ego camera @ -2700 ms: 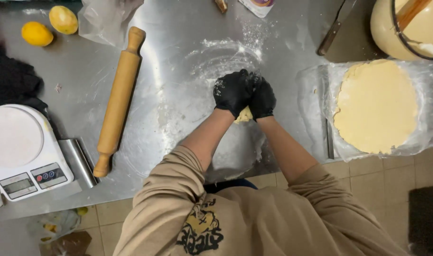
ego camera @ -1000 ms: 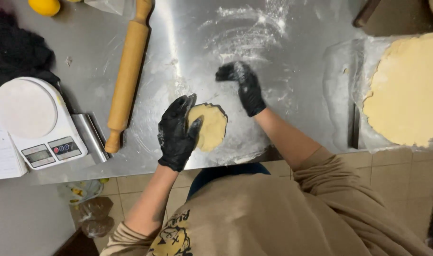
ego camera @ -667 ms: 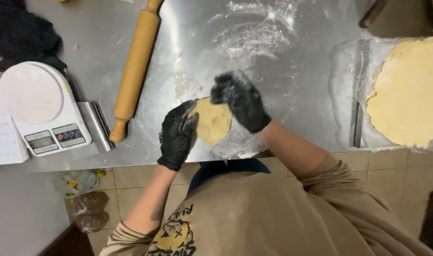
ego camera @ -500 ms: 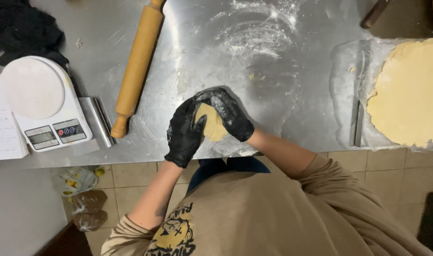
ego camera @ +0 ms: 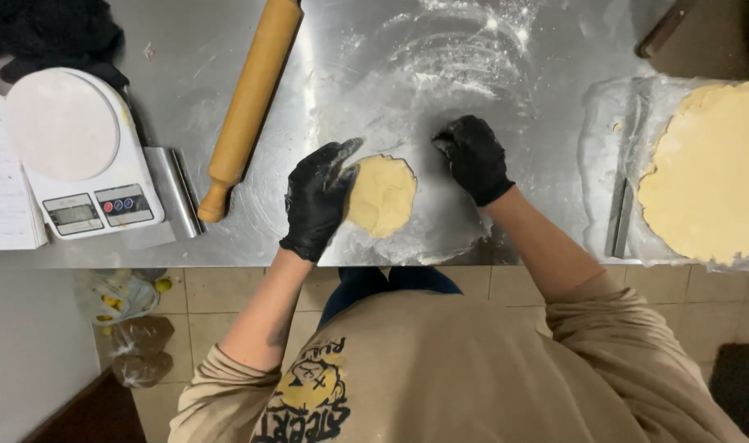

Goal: Rolling out dough on a floured workbench using a wooden rolling pin.

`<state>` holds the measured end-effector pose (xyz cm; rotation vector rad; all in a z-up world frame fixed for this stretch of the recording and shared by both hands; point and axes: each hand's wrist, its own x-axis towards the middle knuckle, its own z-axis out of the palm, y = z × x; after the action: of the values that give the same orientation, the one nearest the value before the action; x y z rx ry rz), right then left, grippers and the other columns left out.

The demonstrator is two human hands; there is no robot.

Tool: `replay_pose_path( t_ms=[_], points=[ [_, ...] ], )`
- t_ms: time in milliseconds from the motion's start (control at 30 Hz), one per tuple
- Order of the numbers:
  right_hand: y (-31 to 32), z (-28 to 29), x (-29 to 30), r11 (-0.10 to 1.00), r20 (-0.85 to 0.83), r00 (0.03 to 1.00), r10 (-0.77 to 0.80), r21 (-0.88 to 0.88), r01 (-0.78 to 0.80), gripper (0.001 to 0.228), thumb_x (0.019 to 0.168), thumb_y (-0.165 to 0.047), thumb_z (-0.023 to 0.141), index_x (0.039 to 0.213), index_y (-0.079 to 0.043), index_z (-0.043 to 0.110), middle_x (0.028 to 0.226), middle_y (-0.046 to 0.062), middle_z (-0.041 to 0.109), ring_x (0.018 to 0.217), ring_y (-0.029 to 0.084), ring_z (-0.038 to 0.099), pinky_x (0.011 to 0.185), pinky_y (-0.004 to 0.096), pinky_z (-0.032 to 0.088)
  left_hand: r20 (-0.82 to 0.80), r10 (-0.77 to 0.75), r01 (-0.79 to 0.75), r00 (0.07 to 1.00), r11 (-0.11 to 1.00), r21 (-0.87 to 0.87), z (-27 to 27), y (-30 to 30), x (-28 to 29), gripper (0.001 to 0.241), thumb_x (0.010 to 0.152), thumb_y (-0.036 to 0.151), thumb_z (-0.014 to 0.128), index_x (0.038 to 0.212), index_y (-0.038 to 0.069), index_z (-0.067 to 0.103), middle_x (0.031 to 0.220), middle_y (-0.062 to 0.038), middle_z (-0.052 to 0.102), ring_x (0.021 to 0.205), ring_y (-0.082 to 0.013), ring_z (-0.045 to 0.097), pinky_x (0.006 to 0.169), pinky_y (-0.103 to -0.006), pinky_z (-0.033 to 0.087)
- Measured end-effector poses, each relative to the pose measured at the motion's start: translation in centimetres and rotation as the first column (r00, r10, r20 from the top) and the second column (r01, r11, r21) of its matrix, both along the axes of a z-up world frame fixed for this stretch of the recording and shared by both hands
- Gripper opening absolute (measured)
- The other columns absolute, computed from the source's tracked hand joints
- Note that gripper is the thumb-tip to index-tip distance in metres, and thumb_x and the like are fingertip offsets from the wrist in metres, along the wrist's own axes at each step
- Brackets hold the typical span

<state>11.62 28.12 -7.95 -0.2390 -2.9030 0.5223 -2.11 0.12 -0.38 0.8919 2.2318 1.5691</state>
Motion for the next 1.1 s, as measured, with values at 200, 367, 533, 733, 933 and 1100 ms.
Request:
replay_pose_path(
  t_ms=[200, 367, 533, 733, 933, 1100],
  points=[
    [-5.3, 2.1, 0.9, 0.749, -0.055, 0.998, 0.03, -0.66, -0.059, 0.037, 0.083, 0.0, 0.052, 0.115, -0.011, 0.068, 0.113, 0.011, 0.066, 0.106, 0.031, 0.065, 0.091, 0.041, 0.055, -0.029, 0.022, -0.023, 0.999, 0.999, -0.042, 0.0, 0.1, 0.5, 0.029, 0.102, 0.012, 0.065, 0.13, 0.009, 0.073, 0.126, -0.011, 0.075, 0.121, -0.0287, 0.068, 0.106, -0.0368, 0.053],
    [-7.0, 8.3, -0.5, 0.934, 0.051, 0.973, 0.224, -0.296, -0.199, 0.04, 0.089, -0.003, 0.058, 0.126, -0.009, 0.072, 0.122, 0.013, 0.071, 0.105, 0.036, 0.064, 0.091, 0.048, 0.051, -0.141, 0.093, -0.107, 0.986, 0.989, -0.099, 0.3, -0.6, 2.6, 0.041, 0.107, 0.021, 0.059, 0.146, 0.007, 0.058, 0.149, -0.014, 0.06, 0.143, -0.0337, 0.055, 0.122, -0.0441, 0.044],
    [-4.7, 6.2, 0.1, 0.914, -0.113, 0.991, 0.072, -0.389, -0.111, 0.038, 0.097, 0.001, 0.056, 0.13, -0.01, 0.069, 0.134, 0.012, 0.068, 0.12, 0.033, 0.065, 0.106, 0.041, 0.053, -0.231, 0.152, -0.202, 0.961, 0.956, -0.213, -2.9, -0.6, 5.4, 0.059, 0.105, 0.026, 0.057, 0.155, -0.001, 0.042, 0.158, -0.02, 0.049, 0.149, -0.0405, 0.042, 0.125, -0.0504, 0.028],
    [-10.0, 4.0, -2.4, 0.755, -0.25, 0.966, -0.059, -0.645, -0.121, 0.04, 0.098, -0.001, 0.057, 0.139, -0.003, 0.059, 0.141, 0.018, 0.061, 0.128, 0.037, 0.059, 0.112, 0.046, 0.046, -0.12, 0.227, -0.233, 0.966, 0.972, -0.033, -3.9, 5.3, 6.1, 0.063, 0.107, 0.026, 0.055, 0.16, 0.002, 0.033, 0.154, -0.023, 0.05, 0.14, -0.0408, 0.05, 0.119, -0.0494, 0.038],
    [-9.9, 2.9, -3.0, 0.967, -0.083, 0.993, -0.084, -0.247, 0.062, 0.034, 0.093, -0.019, 0.066, 0.126, -0.01, 0.069, 0.121, 0.014, 0.07, 0.11, 0.037, 0.065, 0.097, 0.046, 0.051, -0.097, 0.247, -0.26, 0.964, 0.955, -0.144, -4.8, 6.6, 6.0, 0.062, 0.105, 0.023, 0.056, 0.162, 0.01, 0.036, 0.115, -0.018, 0.07, 0.105, -0.0375, 0.066, 0.092, -0.047, 0.054],
    [-7.7, 2.4, -2.6, 0.929, -0.103, 0.995, -0.009, -0.369, -0.03, 0.033, 0.096, -0.018, 0.062, 0.127, -0.009, 0.068, 0.123, 0.015, 0.069, 0.113, 0.036, 0.065, 0.097, 0.045, 0.053, 0.1, 0.105, -0.074, 0.989, 0.96, -0.271, -2.7, 4.2, 4.5, 0.075, 0.1, 0.026, 0.058, 0.164, 0.004, 0.026, 0.117, -0.02, 0.068, 0.107, -0.0392, 0.064, 0.092, -0.0485, 0.052]
  ],
)
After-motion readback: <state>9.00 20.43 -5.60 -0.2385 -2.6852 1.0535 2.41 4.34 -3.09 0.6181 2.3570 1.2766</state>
